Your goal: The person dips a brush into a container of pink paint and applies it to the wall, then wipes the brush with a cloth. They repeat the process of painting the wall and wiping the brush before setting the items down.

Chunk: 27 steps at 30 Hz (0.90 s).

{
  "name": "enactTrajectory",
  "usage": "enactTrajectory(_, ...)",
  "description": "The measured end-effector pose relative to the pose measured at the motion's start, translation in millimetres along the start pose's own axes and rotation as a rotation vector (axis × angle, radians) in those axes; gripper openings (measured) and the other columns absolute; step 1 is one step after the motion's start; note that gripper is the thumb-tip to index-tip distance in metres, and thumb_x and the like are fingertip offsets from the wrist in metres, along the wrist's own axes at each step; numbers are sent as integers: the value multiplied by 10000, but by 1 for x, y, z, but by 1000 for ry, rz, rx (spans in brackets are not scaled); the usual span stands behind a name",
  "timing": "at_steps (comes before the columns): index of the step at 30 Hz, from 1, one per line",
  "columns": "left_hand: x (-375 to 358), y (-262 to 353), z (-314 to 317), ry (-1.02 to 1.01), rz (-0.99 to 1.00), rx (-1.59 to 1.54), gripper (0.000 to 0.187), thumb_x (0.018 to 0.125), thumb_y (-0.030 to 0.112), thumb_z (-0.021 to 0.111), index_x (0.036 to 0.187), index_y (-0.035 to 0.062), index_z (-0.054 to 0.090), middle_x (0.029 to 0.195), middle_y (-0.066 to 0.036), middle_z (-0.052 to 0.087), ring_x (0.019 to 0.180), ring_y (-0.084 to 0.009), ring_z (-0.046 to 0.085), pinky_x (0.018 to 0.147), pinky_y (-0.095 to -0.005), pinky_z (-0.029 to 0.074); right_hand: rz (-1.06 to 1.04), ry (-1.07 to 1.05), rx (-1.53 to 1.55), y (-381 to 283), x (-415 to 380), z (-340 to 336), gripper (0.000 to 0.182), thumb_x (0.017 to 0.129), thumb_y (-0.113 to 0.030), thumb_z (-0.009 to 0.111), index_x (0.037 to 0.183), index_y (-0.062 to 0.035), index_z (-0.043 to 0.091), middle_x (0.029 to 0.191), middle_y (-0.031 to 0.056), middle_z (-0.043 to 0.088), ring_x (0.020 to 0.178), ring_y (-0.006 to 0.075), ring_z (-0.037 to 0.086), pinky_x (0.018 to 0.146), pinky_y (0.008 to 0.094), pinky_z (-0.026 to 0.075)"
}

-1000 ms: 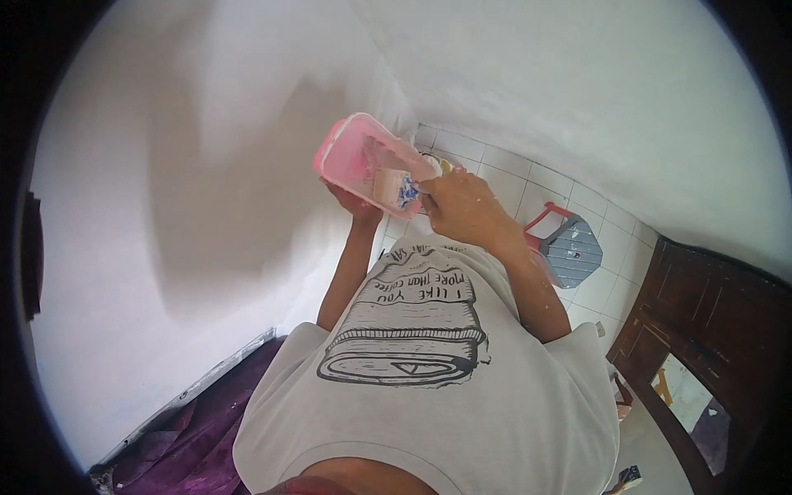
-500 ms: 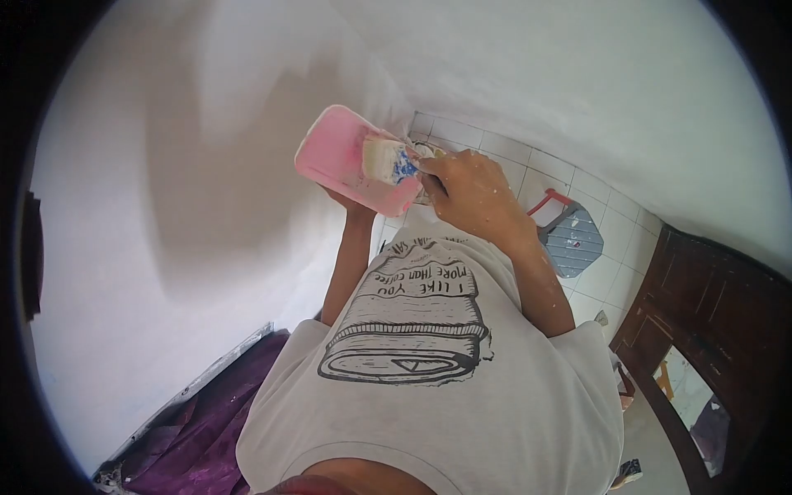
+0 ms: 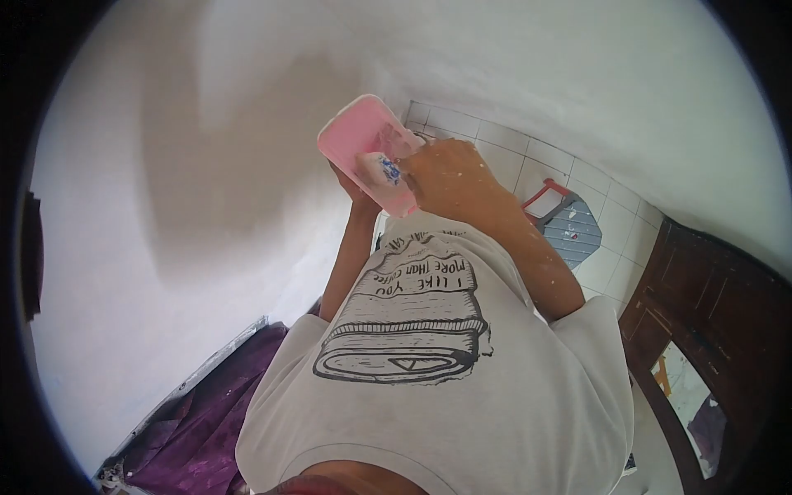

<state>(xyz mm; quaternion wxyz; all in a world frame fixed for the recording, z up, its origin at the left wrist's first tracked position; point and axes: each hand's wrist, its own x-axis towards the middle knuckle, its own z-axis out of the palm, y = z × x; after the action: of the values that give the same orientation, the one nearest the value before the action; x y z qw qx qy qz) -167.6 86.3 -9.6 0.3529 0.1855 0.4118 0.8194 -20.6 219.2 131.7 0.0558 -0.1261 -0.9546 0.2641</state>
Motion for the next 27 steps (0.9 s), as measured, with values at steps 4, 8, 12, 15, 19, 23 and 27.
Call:
enactTrajectory(4,3,7,-5,145,-126,-232,760,971,726,247,1505,192,333,1465,-51,431,1338,-236,443,1103,-425,399,121,67,277,12,2,-9,193,900,-190,657,1003,-58,751,725,126,665,601,274,607,608,414,472)
enactTrajectory(8,-12,5,-27,222,-164,-179,791,963,724,294,1508,151,328,1472,-83,432,1352,-259,434,1116,-437,387,274,-76,670,43,-6,15,223,915,-210,659,1029,-30,722,755,132,674,642,236,601,631,355,484)
enactTrajectory(12,-49,-4,-62,389,-272,-132,801,968,699,343,1509,108,320,1493,-103,412,1356,-285,427,1138,-458,359,353,-175,1043,65,-18,40,280,967,-240,640,1115,-7,690,701,42,634,615,90,524,577,277,428)
enactTrajectory(15,-76,3,-80,457,-389,-148,791,967,687,374,1502,106,329,1478,-108,427,1339,-294,443,1132,-464,368,528,-194,1215,89,-14,83,319,994,-243,613,1196,2,648,744,14,627,598,41,483,546,229,393)
enactTrajectory(19,-110,13,-119,583,-445,-154,796,943,715,397,1476,125,377,1428,-103,483,1296,-298,488,1096,-477,411,533,-199,1149,131,21,182,349,1007,-251,586,1254,-6,614,783,41,639,589,76,471,546,249,399)
enactTrajectory(23,-146,15,-166,704,-488,-71,791,933,722,407,1470,142,387,1418,-88,497,1283,-292,502,1083,-476,426,517,-295,1029,162,67,305,305,1014,-249,568,1217,-32,637,781,52,627,728,131,585,619,295,464)
enactTrajectory(27,-164,23,-186,711,-515,-77,789,934,721,407,1477,149,376,1404,-78,504,1295,-286,495,1088,-470,425,328,-184,632,158,126,380,372,980,-344,583,1225,-69,639,885,185,693,858,315,679,743,424,511)
